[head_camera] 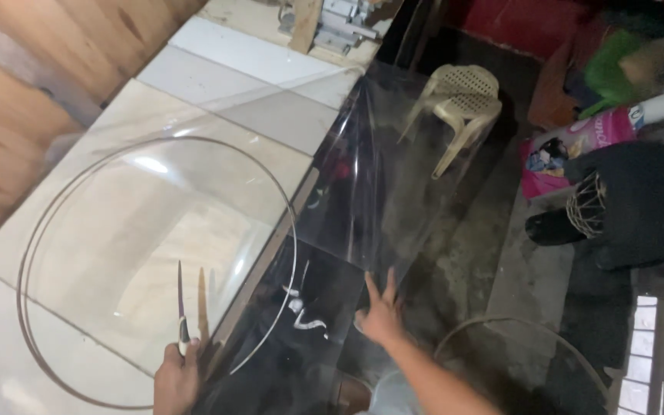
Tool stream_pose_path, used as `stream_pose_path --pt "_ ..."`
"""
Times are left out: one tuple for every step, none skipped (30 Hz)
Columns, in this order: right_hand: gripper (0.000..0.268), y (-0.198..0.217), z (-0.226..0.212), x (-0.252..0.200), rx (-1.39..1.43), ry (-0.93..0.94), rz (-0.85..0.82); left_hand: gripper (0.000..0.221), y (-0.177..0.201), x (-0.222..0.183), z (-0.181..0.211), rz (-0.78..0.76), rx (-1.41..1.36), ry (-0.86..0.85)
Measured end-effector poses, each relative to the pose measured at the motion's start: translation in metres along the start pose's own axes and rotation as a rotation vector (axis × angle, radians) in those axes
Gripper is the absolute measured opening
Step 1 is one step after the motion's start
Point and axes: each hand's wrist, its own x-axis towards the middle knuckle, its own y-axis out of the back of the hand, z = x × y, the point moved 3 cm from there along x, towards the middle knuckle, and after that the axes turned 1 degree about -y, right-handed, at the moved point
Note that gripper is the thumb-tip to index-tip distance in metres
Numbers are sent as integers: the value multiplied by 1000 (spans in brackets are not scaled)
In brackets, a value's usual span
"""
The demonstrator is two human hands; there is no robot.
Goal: Cutting a circular piece of plastic film using a metal drum hoop as a template and scissors
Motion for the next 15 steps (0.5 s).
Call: stream_pose_path --pt "82 15 -2 -3 -242 80 113 60 4 -6 7 -2 -17 -12" --pt "64 29 -6 -7 -483 164 225 59 9 -12 15 -4 -34 -24" --pt "64 31 -2 -2 -484 165 223 59 9 -13 15 -4 -34 -22" --pt "70 33 2 3 -539 186 222 61 10 -14 16 -2 -33 -24" --pt "78 35 5 7 -592 207 222 62 10 -15 17 -2 -31 -28" --pt "78 35 10 7 -591 208 220 62 10 -13 16 -1 -30 -26" --pt "93 38 13 8 -653 219 289 61 8 -11 16 2 -24 -37" --pt "109 40 15 9 -714 231 359 59 8 -8 16 5 -19 -48" --pt "109 49 17 12 -717 237 356 59 9 -11 18 8 -21 -42" --pt "107 60 16 14 -773 289 471 60 11 -13 20 -2 -25 -29" --pt "106 70 15 16 -826 338 589 61 12 -14 23 -12 -28 -18" --pt "106 86 9 14 -827 342 587 61 10 -13 19 -11 -29 -15" --pt "91 103 0 11 -819 438 628 62 8 -10 17 3 -38 -21" --pt "78 120 -9 8 -810 535 668 62 7 -8 14 18 -46 -28" --pt "78 138 -19 2 -814 535 668 62 7 -9 14 15 -50 -27"
